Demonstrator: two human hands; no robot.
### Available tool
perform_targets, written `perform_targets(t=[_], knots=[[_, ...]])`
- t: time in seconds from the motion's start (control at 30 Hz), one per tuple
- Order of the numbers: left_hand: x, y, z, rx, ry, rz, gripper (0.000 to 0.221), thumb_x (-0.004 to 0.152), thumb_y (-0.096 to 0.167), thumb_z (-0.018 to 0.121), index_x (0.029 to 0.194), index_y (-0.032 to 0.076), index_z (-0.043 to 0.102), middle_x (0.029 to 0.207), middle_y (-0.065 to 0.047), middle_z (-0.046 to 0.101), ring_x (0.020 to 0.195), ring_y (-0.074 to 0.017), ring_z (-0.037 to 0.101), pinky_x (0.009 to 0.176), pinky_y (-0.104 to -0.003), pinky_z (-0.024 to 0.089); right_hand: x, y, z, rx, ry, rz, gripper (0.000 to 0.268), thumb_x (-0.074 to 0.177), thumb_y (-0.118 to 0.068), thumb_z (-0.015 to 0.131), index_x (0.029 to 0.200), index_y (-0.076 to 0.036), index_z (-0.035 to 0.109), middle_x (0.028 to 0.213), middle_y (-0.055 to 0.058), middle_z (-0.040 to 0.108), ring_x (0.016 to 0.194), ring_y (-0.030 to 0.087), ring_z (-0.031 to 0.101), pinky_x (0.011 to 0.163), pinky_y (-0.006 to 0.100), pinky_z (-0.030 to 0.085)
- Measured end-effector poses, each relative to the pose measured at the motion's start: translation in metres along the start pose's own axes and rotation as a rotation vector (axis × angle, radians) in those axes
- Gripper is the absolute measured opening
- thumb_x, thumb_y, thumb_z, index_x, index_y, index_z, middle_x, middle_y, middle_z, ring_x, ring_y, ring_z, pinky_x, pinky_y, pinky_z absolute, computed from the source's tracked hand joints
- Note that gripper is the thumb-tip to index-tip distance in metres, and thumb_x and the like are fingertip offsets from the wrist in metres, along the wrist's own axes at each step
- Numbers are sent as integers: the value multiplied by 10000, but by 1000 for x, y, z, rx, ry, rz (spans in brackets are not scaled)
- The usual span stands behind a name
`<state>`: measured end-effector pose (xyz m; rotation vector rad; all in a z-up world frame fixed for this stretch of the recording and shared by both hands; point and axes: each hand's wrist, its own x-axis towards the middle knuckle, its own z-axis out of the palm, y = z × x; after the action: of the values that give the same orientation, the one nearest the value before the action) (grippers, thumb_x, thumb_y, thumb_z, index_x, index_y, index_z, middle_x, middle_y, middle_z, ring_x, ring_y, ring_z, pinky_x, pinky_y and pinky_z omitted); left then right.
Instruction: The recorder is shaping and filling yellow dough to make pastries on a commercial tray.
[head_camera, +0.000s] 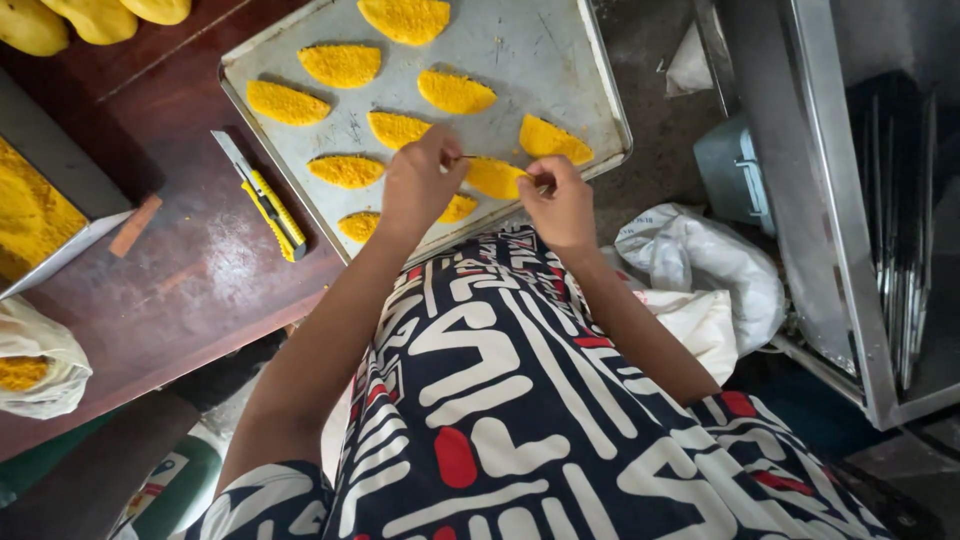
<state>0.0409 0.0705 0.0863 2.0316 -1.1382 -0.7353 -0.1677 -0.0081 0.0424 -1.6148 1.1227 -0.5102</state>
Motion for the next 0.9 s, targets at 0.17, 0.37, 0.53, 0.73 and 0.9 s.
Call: perform_targets(t=[0.17,0.37,0.53,0.73,0.9], knots=[[-4,-23,7,288,-10,116,155,851,129,767,919,83,636,811,-97,692,825,-338,678,763,-484,527,2,11,9,-103,-34,-29,200,925,-111,784,1051,-27,654,920,92,704,767,186,686,699,319,558],[7,10,12,389,53,234,212,844,197,780,1007,94,690,982,-149,685,933,-374,659,810,-507,508,1,-3,-38,-374,54,-213,250,941,-161,770,1129,-30,669,984,126,679,908,284,678,786,410,550],[39,18,57,319,11,311,290,851,248,802,1063,75,708,973,-166,684,906,-384,659,780,-501,519,11,25,-61,-459,240,-139,361,951,-185,768,1252,-25,649,1028,153,629,903,306,662,773,412,542],[53,11,93,164,-32,199,191,826,183,803,896,83,657,831,-101,702,850,-331,699,777,-463,546,16,38,-45,-374,189,-5,272,883,-196,815,1055,-45,669,981,144,642,797,280,691,731,396,559],[46,33,68,-67,-2,-12,176,844,143,778,943,72,651,823,-100,733,773,-299,735,676,-413,574,16,40,-45,81,210,55,237,903,-117,810,1037,-11,645,914,51,698,746,79,603,686,259,528]])
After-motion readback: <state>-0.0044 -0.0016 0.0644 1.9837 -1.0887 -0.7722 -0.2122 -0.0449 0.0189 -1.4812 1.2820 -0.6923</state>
